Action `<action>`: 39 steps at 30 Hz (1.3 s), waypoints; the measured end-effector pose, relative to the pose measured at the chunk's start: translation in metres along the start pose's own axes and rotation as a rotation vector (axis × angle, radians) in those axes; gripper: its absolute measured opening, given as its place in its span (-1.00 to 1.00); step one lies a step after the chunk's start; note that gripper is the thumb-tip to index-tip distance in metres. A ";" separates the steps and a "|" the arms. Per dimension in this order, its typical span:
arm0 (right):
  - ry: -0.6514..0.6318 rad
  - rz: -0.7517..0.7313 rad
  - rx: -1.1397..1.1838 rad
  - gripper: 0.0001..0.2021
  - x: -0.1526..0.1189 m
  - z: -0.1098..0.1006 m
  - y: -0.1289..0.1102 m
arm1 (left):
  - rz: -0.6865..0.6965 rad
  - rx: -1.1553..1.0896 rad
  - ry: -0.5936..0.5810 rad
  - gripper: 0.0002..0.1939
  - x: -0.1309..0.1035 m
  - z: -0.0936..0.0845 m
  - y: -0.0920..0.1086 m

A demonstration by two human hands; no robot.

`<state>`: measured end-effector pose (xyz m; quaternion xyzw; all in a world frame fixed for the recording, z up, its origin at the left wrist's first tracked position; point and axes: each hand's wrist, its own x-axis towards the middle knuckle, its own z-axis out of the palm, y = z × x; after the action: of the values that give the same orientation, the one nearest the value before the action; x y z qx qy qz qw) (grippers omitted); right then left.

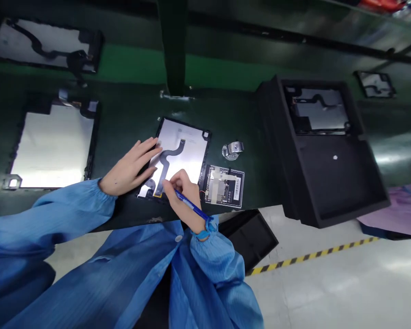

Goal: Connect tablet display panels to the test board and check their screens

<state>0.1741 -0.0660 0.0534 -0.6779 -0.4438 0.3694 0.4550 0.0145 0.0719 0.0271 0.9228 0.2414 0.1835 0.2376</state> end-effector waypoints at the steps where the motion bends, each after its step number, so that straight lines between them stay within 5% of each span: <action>1: 0.003 -0.008 -0.027 -0.70 0.002 0.004 0.002 | -0.001 0.005 -0.006 -0.49 -0.003 0.003 -0.004; 6: 0.100 -0.080 -0.221 -0.61 0.000 0.005 0.009 | -0.011 0.018 -0.021 -0.52 -0.013 0.005 -0.008; 13: 0.076 -0.113 -0.344 -0.63 0.000 0.009 0.009 | 0.003 0.058 -0.014 -0.54 -0.010 0.004 -0.005; 21: 0.244 -0.090 -0.139 -0.64 0.003 -0.006 0.005 | 0.016 0.098 -0.022 -0.44 -0.011 0.004 -0.002; 27: 0.154 -0.114 -0.164 -0.83 0.048 -0.050 -0.016 | 0.135 0.172 -0.038 -0.49 -0.010 0.003 0.001; 33: 0.059 -0.125 -0.138 -0.83 0.091 -0.037 0.009 | 0.172 0.179 -0.024 -0.55 -0.012 0.006 0.003; 39: 0.019 -0.281 0.142 -0.72 0.083 -0.039 -0.016 | -0.027 -0.219 0.291 -0.51 0.004 -0.021 0.017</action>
<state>0.2327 0.0034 0.0723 -0.5786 -0.5029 0.3260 0.5532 0.0140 0.0683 0.0537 0.8519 0.2641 0.3371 0.3015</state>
